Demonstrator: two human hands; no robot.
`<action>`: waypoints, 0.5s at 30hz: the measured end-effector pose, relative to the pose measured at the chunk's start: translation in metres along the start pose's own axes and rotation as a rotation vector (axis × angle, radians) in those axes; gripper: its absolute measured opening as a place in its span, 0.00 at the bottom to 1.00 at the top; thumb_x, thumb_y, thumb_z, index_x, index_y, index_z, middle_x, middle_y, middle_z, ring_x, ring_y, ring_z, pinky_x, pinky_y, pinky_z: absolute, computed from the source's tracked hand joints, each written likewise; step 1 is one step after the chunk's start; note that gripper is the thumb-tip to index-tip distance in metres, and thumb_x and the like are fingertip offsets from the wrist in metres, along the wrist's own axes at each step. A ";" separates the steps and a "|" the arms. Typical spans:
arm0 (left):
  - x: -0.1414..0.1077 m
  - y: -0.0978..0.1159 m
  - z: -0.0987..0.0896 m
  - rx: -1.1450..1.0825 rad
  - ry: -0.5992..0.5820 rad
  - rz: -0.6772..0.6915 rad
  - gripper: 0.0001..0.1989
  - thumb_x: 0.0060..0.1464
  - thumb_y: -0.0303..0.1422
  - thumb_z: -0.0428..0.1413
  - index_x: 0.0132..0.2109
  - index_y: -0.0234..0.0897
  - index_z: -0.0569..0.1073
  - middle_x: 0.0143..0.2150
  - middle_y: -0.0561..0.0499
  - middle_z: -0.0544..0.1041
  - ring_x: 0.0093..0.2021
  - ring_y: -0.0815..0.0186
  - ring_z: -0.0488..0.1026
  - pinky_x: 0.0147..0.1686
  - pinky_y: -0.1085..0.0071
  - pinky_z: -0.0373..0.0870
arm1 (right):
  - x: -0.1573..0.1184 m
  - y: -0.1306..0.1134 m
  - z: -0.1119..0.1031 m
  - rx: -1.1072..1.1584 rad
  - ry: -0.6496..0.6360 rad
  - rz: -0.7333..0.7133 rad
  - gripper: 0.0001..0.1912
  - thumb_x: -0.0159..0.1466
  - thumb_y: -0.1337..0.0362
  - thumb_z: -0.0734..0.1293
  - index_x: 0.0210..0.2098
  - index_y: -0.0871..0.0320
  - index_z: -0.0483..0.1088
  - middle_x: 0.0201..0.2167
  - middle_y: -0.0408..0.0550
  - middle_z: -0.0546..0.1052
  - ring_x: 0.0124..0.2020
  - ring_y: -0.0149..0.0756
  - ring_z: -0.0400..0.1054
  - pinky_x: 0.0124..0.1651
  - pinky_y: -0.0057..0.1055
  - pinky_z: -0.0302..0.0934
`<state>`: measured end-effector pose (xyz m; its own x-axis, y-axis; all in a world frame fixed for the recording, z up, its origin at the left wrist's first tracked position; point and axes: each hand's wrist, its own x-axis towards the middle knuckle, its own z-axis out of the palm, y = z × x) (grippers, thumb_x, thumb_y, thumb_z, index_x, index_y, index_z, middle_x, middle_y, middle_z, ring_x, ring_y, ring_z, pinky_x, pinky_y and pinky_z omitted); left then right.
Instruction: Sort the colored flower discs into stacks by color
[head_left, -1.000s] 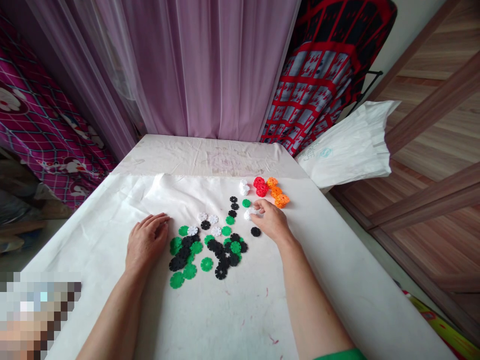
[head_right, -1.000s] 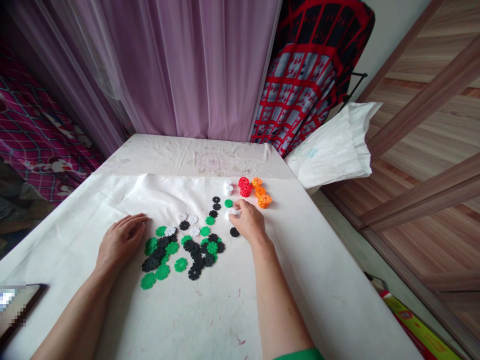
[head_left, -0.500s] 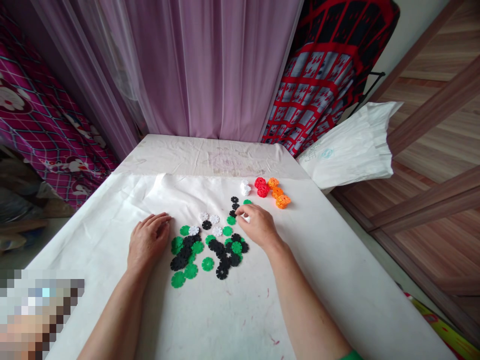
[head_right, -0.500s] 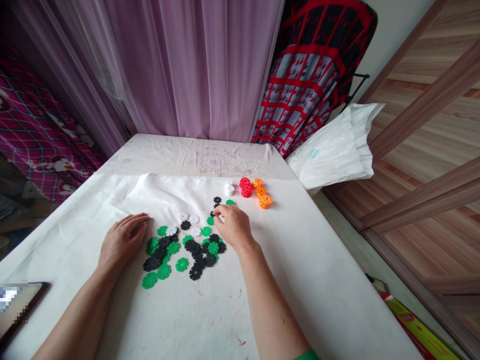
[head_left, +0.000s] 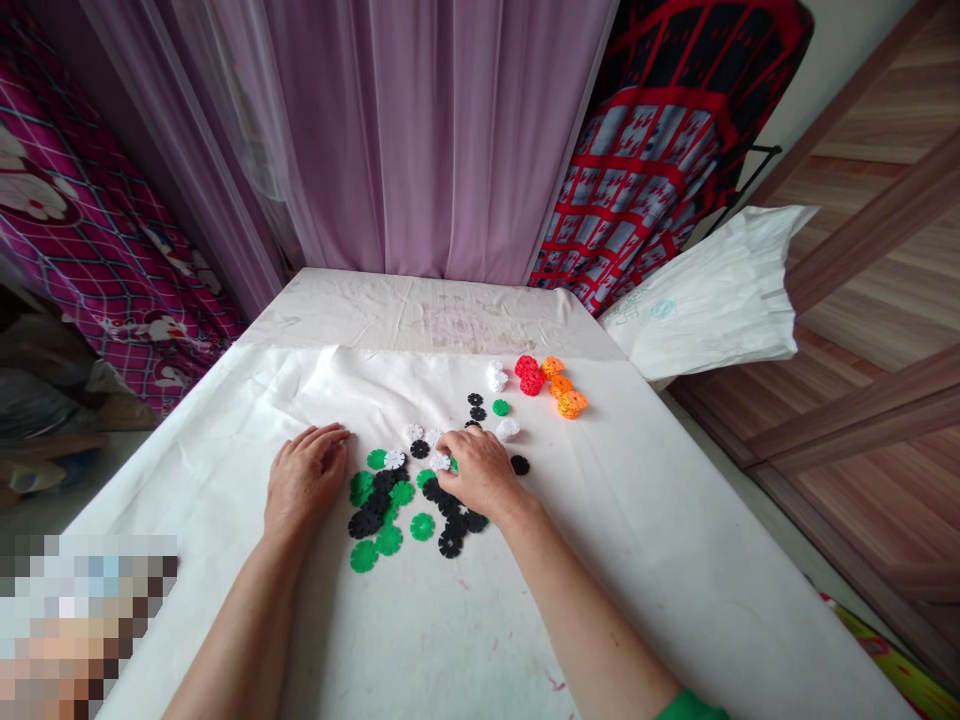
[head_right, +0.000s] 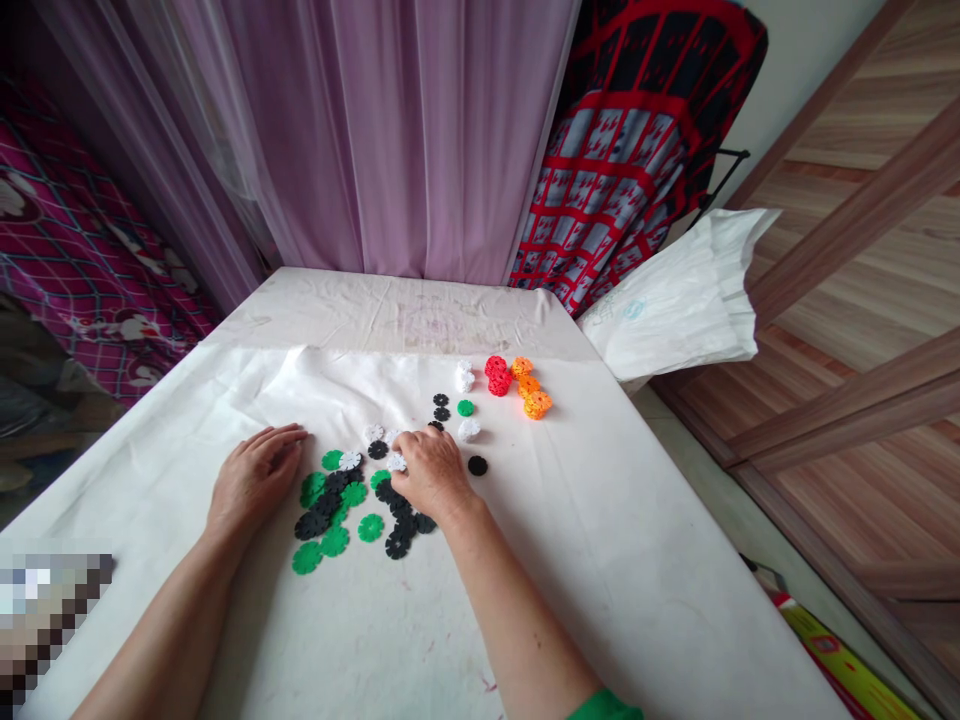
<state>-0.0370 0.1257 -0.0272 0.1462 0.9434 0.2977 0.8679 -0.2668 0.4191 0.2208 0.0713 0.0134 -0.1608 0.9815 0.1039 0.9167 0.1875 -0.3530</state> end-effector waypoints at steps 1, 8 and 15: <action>0.000 0.000 0.000 0.001 -0.002 0.001 0.20 0.59 0.40 0.45 0.48 0.41 0.79 0.55 0.48 0.79 0.59 0.52 0.71 0.58 0.52 0.66 | 0.001 0.003 -0.003 0.025 0.013 0.022 0.12 0.57 0.68 0.69 0.42 0.54 0.72 0.39 0.46 0.80 0.44 0.41 0.69 0.47 0.36 0.59; -0.001 -0.002 0.002 0.007 0.013 0.014 0.20 0.60 0.40 0.45 0.47 0.41 0.79 0.55 0.48 0.79 0.59 0.52 0.71 0.58 0.53 0.66 | -0.004 0.051 -0.032 0.215 0.217 0.278 0.15 0.56 0.71 0.68 0.42 0.52 0.70 0.37 0.42 0.80 0.42 0.38 0.72 0.46 0.35 0.63; 0.000 -0.002 0.001 0.013 0.007 0.005 0.20 0.60 0.41 0.45 0.48 0.42 0.79 0.55 0.48 0.79 0.59 0.52 0.71 0.58 0.51 0.66 | -0.006 0.031 -0.028 0.049 0.022 0.021 0.11 0.56 0.70 0.71 0.39 0.53 0.74 0.39 0.46 0.78 0.48 0.40 0.68 0.50 0.36 0.58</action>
<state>-0.0385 0.1264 -0.0295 0.1469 0.9407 0.3057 0.8732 -0.2685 0.4067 0.2609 0.0698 0.0278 -0.1335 0.9842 0.1162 0.9007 0.1694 -0.4001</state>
